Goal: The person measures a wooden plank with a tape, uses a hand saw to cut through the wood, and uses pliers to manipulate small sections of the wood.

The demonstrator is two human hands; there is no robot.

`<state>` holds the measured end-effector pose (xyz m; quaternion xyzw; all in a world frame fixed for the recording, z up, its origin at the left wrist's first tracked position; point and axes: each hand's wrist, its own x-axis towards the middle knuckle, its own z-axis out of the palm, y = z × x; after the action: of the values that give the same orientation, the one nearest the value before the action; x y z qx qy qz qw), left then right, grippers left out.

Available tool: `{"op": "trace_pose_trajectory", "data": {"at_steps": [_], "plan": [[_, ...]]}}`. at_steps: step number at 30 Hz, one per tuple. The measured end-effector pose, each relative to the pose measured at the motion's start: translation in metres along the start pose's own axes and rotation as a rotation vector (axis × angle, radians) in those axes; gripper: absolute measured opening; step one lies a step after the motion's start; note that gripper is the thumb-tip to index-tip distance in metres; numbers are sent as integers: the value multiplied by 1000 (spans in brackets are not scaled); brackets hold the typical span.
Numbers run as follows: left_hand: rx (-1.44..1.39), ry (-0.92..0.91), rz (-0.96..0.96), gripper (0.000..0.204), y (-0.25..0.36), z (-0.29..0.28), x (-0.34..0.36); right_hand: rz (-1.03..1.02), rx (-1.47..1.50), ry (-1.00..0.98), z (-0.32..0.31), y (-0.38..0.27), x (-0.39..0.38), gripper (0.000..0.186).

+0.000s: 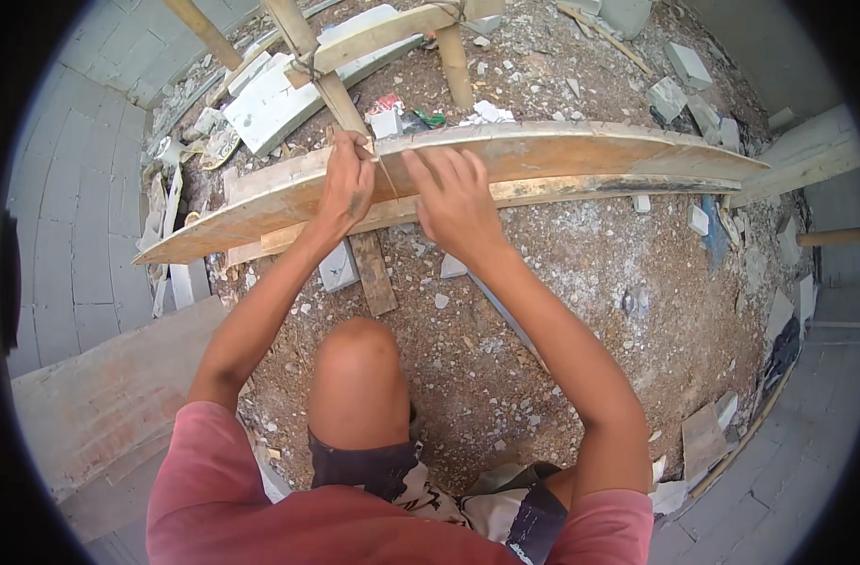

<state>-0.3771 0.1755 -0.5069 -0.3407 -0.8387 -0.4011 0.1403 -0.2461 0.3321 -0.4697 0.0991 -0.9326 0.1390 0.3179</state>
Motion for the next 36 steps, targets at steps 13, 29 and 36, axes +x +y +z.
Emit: {"op": "trace_pose_trajectory", "data": {"at_steps": [13, 29, 36], "plan": [[616, -21, 164, 49, -48, -36, 23, -16, -25, -334, 78, 41, 51, 6], [518, -103, 62, 34, -109, -11, 87, 152, 90, -290, 81, 29, 48, 9], [553, -367, -252, 63, -103, -10, 105, 146, 103, -287, 77, 29, 51, 10]]}}
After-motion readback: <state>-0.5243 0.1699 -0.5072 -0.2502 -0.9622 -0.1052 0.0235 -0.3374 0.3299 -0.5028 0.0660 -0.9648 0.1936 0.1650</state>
